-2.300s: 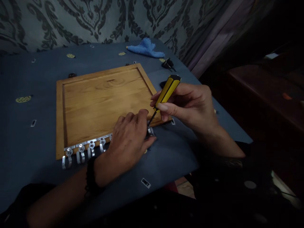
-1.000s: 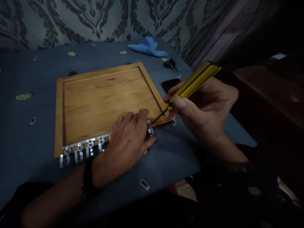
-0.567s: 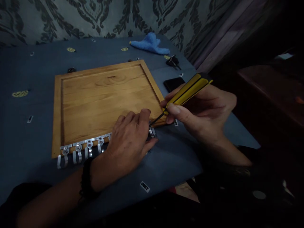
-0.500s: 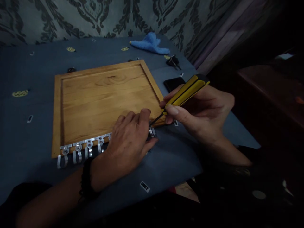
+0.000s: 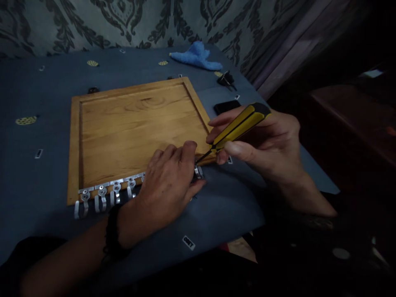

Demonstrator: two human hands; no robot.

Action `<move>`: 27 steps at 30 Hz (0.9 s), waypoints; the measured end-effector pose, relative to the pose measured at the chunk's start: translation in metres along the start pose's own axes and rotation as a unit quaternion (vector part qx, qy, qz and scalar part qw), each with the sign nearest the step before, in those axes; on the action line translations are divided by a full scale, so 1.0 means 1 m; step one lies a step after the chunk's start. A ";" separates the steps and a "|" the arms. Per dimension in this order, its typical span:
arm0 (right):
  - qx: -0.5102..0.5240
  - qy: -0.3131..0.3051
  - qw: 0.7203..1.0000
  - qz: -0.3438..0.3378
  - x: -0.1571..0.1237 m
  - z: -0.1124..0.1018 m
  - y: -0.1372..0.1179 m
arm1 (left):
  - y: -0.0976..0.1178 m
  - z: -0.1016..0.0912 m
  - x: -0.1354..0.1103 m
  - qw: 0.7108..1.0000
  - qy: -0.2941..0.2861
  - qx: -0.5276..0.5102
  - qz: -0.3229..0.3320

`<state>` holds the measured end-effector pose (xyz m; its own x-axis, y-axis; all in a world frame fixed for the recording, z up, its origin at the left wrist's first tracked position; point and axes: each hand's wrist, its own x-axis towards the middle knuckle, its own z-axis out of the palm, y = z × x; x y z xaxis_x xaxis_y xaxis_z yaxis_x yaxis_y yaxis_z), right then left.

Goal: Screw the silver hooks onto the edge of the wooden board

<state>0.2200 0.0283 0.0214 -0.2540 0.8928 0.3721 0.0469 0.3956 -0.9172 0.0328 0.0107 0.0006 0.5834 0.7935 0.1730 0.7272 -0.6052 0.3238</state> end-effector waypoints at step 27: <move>0.009 -0.004 1.000 -0.012 0.007 0.005 0.000 | -0.001 0.001 -0.001 1.000 -0.003 0.000 -0.008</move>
<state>0.2129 0.0336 0.0233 -0.2616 0.8814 0.3932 0.0228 0.4130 -0.9105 0.0319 0.0101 -0.0009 0.5747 0.8022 0.1620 0.7360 -0.5932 0.3262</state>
